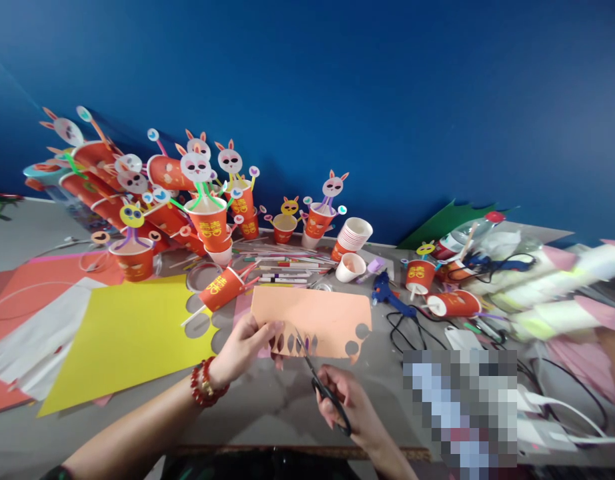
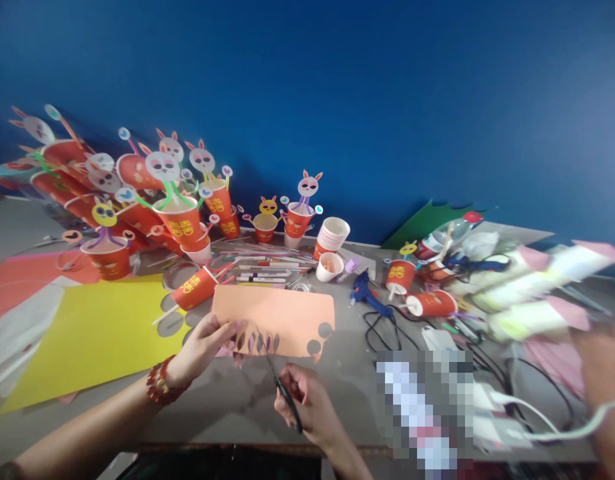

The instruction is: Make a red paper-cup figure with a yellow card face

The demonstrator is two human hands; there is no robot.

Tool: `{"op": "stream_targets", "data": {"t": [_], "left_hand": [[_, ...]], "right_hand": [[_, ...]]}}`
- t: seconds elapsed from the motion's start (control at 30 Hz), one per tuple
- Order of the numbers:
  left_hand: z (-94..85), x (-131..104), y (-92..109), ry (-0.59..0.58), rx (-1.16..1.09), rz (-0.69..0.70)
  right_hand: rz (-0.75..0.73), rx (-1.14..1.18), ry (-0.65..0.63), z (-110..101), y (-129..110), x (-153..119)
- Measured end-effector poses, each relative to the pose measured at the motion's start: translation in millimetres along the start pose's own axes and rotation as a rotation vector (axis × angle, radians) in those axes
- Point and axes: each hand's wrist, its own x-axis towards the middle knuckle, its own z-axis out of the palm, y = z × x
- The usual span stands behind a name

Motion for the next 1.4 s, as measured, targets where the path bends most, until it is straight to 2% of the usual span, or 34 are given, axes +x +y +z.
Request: {"op": "stream_targets", "data": {"t": [0.23, 0.57, 0.7, 0.87, 1.4], "left_hand": [[0.7, -0.3, 0.5, -0.002, -0.006, 0.017], [1.6, -2.4, -2.3, -0.006, 0.006, 0.035], [2.6, -3.3, -4.2, 0.010, -0.006, 0.042], [6.1, -4.9, -3.9, 0.043, 0.007, 0.046], [7.7, -7.8, -8.4, 0.046, 0.023, 0.060]], "right_hand": [[-0.008, -0.026, 0.024, 2.3, -2.3, 0.6], [-0.055, -0.044, 0.053, 0.6, 6.8, -0.4], [-0.054, -0.016, 0.033, 2.1, 4.7, -0.4], [-0.126, 0.056, -0.005, 6.8, 2.6, -0.5], [-0.154, 0.081, -0.009, 7.8, 2.5, -1.1]]}}
